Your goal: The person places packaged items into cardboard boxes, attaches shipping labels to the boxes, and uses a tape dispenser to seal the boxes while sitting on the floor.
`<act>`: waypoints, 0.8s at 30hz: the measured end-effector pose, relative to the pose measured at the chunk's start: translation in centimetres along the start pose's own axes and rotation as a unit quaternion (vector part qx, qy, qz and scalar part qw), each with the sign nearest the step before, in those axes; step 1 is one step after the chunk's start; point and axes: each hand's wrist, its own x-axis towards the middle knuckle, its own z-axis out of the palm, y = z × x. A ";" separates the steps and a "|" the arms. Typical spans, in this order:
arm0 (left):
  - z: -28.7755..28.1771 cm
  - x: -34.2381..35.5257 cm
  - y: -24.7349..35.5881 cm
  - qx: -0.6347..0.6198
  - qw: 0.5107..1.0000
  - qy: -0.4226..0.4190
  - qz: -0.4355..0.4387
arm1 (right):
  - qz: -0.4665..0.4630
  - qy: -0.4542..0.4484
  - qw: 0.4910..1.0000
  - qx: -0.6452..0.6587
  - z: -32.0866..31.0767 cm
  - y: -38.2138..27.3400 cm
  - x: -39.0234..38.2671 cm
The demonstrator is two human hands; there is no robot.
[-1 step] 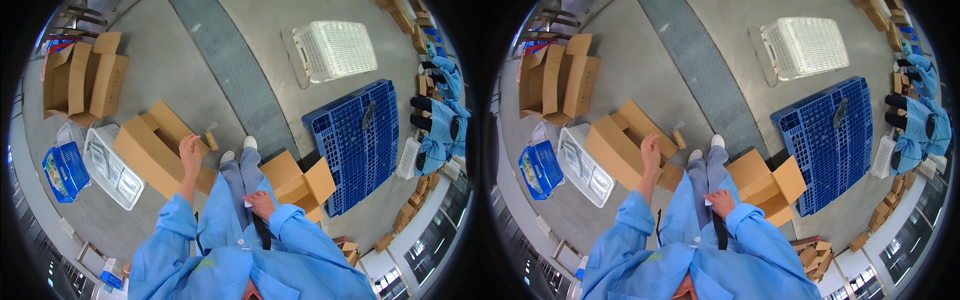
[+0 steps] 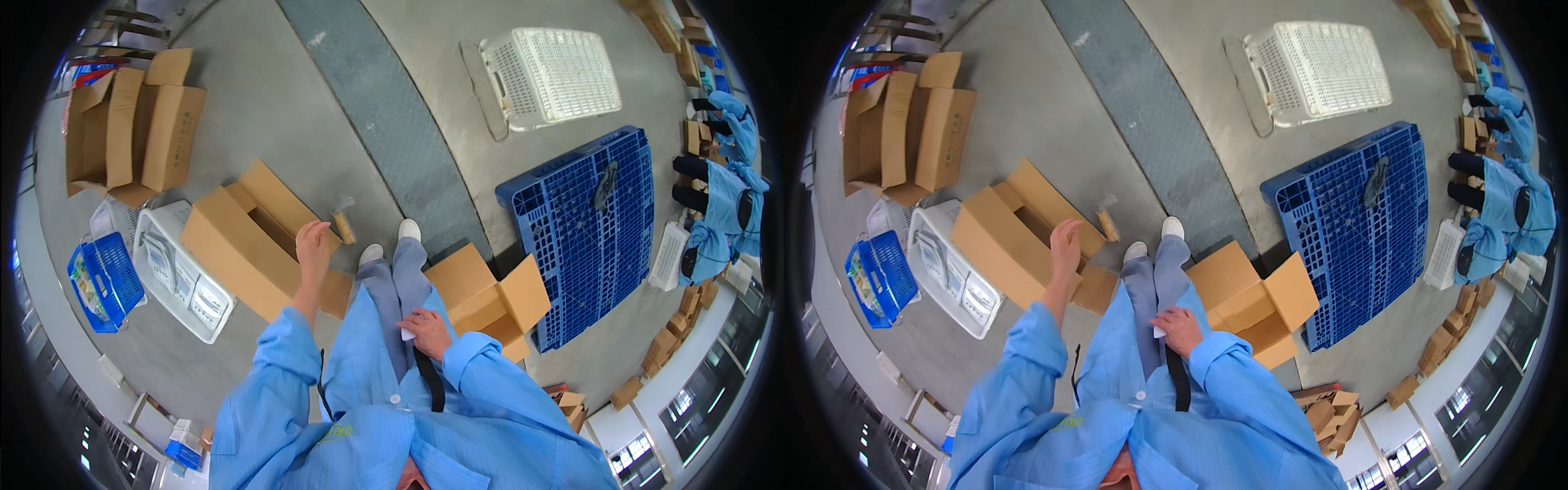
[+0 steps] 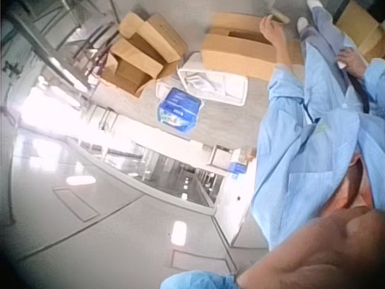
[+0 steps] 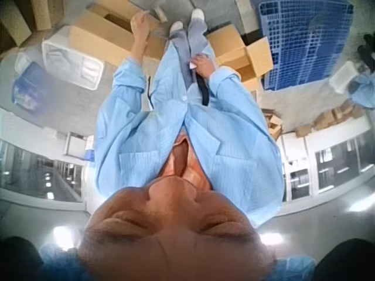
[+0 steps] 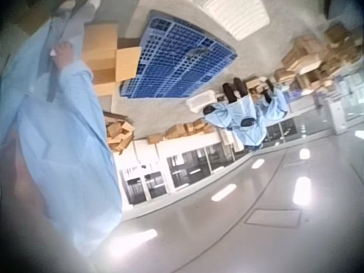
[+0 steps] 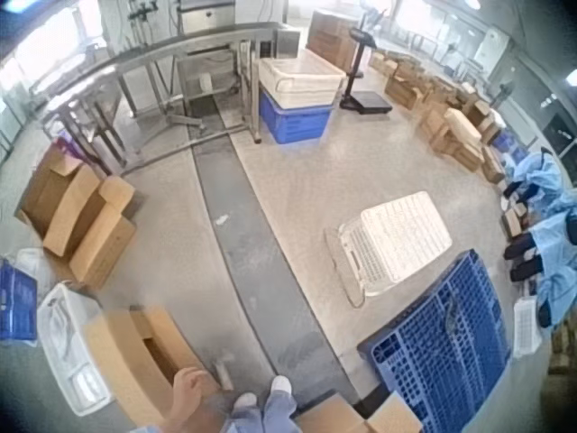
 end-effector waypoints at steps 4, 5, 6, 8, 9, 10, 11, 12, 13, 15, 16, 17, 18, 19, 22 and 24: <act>8.8 4.5 -9.0 0.044 0.971 -0.152 -0.178 | -0.030 0.015 0.999 0.042 0.9 3.6 4.6; 11.2 5.6 -11.4 0.055 0.967 -0.190 -0.163 | -0.025 0.012 0.998 0.055 0.9 4.1 5.2; 13.3 6.7 -13.4 0.064 0.962 -0.225 -0.143 | -0.015 0.007 0.998 0.060 1.3 4.9 6.3; 18.4 7.3 -14.6 0.132 0.951 -0.250 -0.123 | 0.025 0.005 0.998 0.061 0.4 5.3 6.5; 20.9 7.7 -16.3 0.120 0.947 -0.260 -0.148 | 0.038 0.004 0.998 0.058 -0.2 5.3 6.6; 23.4 8.0 -18.2 0.108 0.942 -0.267 -0.172 | 0.041 -0.004 0.998 0.049 -0.3 5.6 6.9; 26.0 8.6 -20.4 0.052 0.931 -0.278 -0.229 | 0.044 -0.008 0.998 0.038 0.4 6.1 6.9; 27.9 8.3 -25.0 0.072 0.935 -0.270 -0.219 | 0.037 -0.019 0.998 0.050 0.2 6.3 7.0; 28.9 8.3 -29.2 0.099 0.939 -0.257 -0.207 | 0.025 -0.027 0.997 0.066 0.2 6.8 7.4; 28.5 8.6 -36.7 0.313 0.923 -0.223 -0.005 | 0.004 -0.038 0.996 0.087 -1.1 7.6 7.2; 31.7 9.6 -33.6 0.217 0.943 -0.238 -0.090 | 0.040 -0.030 0.996 0.076 -0.4 8.3 7.2; 33.5 10.6 -29.7 0.116 0.948 -0.233 -0.183 | 0.071 -0.021 0.995 0.067 -0.1 8.3 7.1; 31.5 11.3 -26.3 0.043 0.939 -0.187 -0.284 | 0.070 -0.023 0.995 0.063 -0.2 8.2 7.0; 31.5 10.5 -27.8 -0.087 0.934 -0.116 -0.326 | 0.070 -0.014 0.995 0.071 -0.1 8.1 7.1; 26.5 8.9 -26.9 -0.357 0.861 0.066 -0.357 | 0.038 0.010 0.995 0.087 -0.1 7.0 7.3; 23.5 7.6 -20.8 -0.408 0.852 0.068 -0.320 | 0.033 0.019 0.997 0.068 0.3 6.9 6.7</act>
